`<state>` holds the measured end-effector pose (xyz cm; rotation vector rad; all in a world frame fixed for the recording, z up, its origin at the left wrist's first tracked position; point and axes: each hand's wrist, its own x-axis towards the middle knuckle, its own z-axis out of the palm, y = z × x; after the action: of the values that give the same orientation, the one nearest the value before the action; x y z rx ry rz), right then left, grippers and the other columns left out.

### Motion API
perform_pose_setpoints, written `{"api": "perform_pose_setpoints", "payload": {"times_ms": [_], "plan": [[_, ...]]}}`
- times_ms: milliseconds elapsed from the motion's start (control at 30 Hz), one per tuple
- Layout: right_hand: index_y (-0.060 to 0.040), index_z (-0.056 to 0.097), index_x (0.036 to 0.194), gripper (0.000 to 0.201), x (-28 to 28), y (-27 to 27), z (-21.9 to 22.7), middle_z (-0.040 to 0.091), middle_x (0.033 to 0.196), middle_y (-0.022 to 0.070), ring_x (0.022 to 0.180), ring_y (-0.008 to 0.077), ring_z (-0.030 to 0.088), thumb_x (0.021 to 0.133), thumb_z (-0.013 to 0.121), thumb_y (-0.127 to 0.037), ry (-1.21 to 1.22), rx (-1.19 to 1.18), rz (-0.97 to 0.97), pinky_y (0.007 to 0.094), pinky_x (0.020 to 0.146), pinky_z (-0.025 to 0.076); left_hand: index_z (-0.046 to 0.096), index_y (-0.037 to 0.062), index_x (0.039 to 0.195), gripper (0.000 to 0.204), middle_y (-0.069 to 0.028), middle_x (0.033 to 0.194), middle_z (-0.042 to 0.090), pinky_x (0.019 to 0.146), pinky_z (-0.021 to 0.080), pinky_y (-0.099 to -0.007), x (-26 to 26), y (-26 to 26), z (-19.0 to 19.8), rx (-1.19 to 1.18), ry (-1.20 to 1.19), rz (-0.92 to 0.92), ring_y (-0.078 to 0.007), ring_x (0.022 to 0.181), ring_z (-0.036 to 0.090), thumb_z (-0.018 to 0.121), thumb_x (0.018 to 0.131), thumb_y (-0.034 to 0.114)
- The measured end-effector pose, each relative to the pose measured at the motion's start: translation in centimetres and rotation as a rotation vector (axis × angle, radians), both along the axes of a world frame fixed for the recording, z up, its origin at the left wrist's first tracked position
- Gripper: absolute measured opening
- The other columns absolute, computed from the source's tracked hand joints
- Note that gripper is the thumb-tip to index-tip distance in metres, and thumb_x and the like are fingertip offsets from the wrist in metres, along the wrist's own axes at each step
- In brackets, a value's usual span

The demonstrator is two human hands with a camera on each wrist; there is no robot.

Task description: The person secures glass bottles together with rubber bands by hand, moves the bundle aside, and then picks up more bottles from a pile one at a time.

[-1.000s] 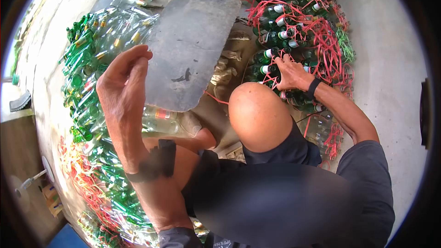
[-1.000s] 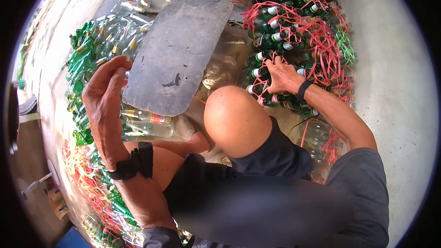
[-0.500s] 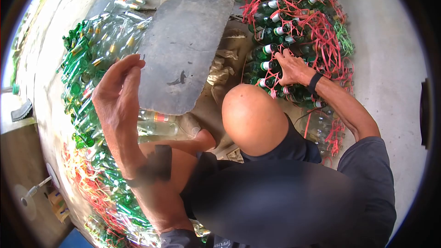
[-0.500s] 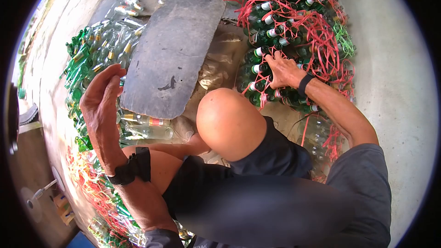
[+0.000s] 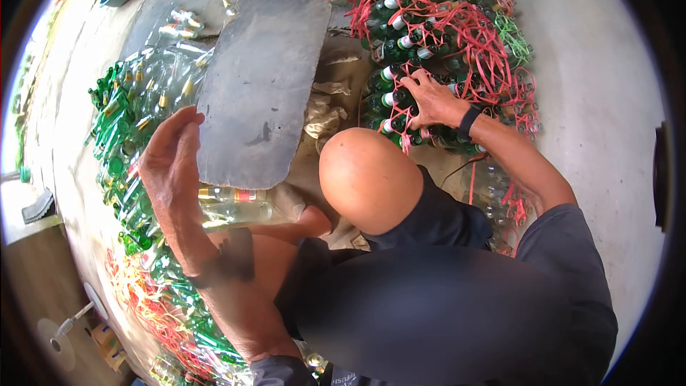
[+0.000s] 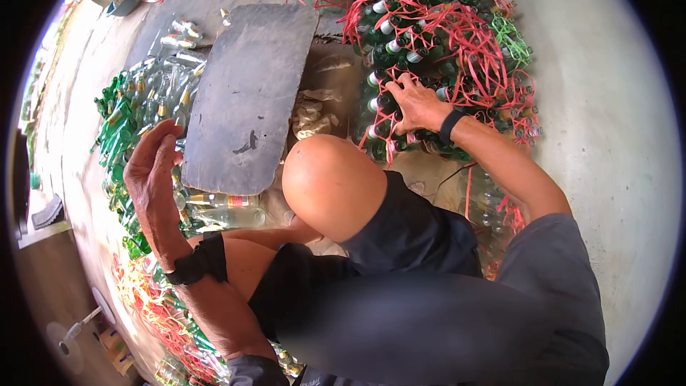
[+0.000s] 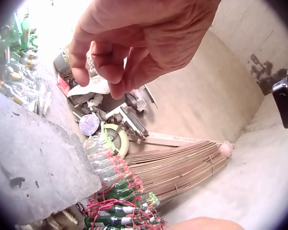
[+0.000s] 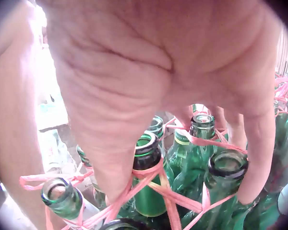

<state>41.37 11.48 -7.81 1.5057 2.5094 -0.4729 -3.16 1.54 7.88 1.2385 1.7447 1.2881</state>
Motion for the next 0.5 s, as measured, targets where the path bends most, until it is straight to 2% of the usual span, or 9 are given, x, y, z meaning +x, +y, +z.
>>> {"api": "perform_pose_setpoints", "payload": {"times_ms": [67, 200, 233, 267, 300, 367, 400, 467, 500], "plan": [[-0.0061, 0.044, 0.141, 0.103, 0.6, -0.3, -0.4, 0.046, 0.129, 0.0241, 0.118, 0.0507, 0.057, 0.056, 0.098, -0.029, 0.104, 0.045, -0.016, 0.0547, 0.096, 0.055, 0.074, 0.0018, 0.120, 0.024, -0.0052, 0.107, 0.077, 0.079, 0.050, -0.0257, 0.0, -0.1, 0.1, -0.003, 0.009, 0.000, -0.0086, 0.093, 0.066, 0.068, 0.098, 0.010], [-0.0060, 0.048, 0.140, 0.100, 0.5, -1.4, 1.4, 0.045, 0.131, 0.0231, 0.120, 0.0504, 0.055, 0.056, 0.099, -0.028, 0.160, 0.109, -0.034, 0.0534, 0.100, 0.054, 0.075, 0.0044, 0.120, 0.024, -0.0035, 0.107, 0.077, 0.079, 0.050, -0.0258, -0.8, -0.3, -0.5, 0.019, 0.003, -0.010, -0.0085, 0.092, 0.066, 0.067, 0.098, 0.011], [-0.0058, 0.052, 0.137, 0.085, 0.4, -1.7, 2.0, 0.047, 0.131, 0.0223, 0.120, 0.0474, 0.056, 0.065, 0.094, -0.025, 0.165, 0.149, -0.025, 0.0518, 0.100, 0.053, 0.075, 0.0045, 0.120, 0.023, -0.0033, 0.107, 0.076, 0.079, 0.050, -0.0260, -1.0, -0.4, -0.6, 0.007, 0.003, -0.007, -0.0085, 0.092, 0.066, 0.067, 0.099, 0.011], [-0.0058, 0.052, 0.137, 0.085, 0.1, -2.0, 2.7, 0.047, 0.131, 0.0223, 0.120, 0.0474, 0.056, 0.065, 0.094, -0.025, 0.166, 0.160, -0.024, 0.0518, 0.100, 0.053, 0.075, 0.0047, 0.120, 0.023, -0.0031, 0.106, 0.076, 0.079, 0.050, -0.0263, -1.2, -0.3, -0.8, -0.006, 0.003, -0.005, -0.0085, 0.092, 0.066, 0.067, 0.099, 0.011], [-0.0058, 0.053, 0.136, 0.076, -0.3, -2.3, 3.5, 0.048, 0.130, 0.0214, 0.120, 0.0455, 0.056, 0.070, 0.089, -0.022, 0.227, 0.176, -0.035, 0.0509, 0.099, 0.053, 0.074, 0.0045, 0.120, 0.023, -0.0029, 0.107, 0.076, 0.079, 0.050, -0.0262, -1.5, -0.3, -1.2, 0.003, 0.007, -0.004, -0.0084, 0.092, 0.066, 0.067, 0.099, 0.011], [-0.0054, 0.059, 0.130, 0.052, -2.3, -3.6, 6.9, 0.054, 0.123, 0.0194, 0.117, 0.0414, 0.058, 0.081, 0.075, -0.013, 0.330, 0.255, -0.046, 0.0484, 0.098, 0.052, 0.073, 0.0006, 0.119, 0.024, -0.0042, 0.105, 0.075, 0.077, 0.049, -0.0248, -1.0, -0.3, -0.7, 0.000, 0.017, 0.016, -0.0084, 0.087, 0.062, 0.066, 0.097, 0.008], [-0.0043, 0.060, 0.126, 0.048, -3.7, -4.3, 9.1, 0.056, 0.115, 0.0188, 0.113, 0.0400, 0.060, 0.080, 0.074, -0.010, 0.434, 0.334, -0.020, 0.0462, 0.097, 0.052, 0.072, -0.0032, 0.118, 0.025, -0.0055, 0.103, 0.074, 0.074, 0.047, -0.0234, -0.7, -0.2, -0.4, -0.011, 0.027, 0.035, -0.0084, 0.082, 0.059, 0.065, 0.095, 0.005], [-0.0017, 0.062, 0.116, 0.038, -6.9, -6.1, 14.1, 0.058, 0.109, 0.0162, 0.106, 0.0369, 0.062, 0.081, 0.073, -0.009, 0.552, 0.359, 0.009, 0.0444, 0.091, 0.053, 0.072, -0.0031, 0.117, 0.024, -0.0061, 0.103, 0.074, 0.073, 0.047, -0.0235, -1.0, -0.2, -0.7, 0.004, 0.037, 0.031, -0.0087, 0.082, 0.059, 0.065, 0.095, 0.005], [-0.0025, 0.062, 0.114, 0.036, -8.8, -7.4, 17.1, 0.058, 0.107, 0.0153, 0.104, 0.0361, 0.061, 0.081, 0.072, -0.008, 0.635, 0.309, 0.020, 0.0443, 0.088, 0.053, 0.073, 0.0000, 0.119, 0.025, -0.0045, 0.105, 0.075, 0.075, 0.048, -0.0242, -1.5, -0.2, -1.1, -0.014, 0.051, 0.021, -0.0085, 0.087, 0.062, 0.065, 0.097, 0.008]]}}
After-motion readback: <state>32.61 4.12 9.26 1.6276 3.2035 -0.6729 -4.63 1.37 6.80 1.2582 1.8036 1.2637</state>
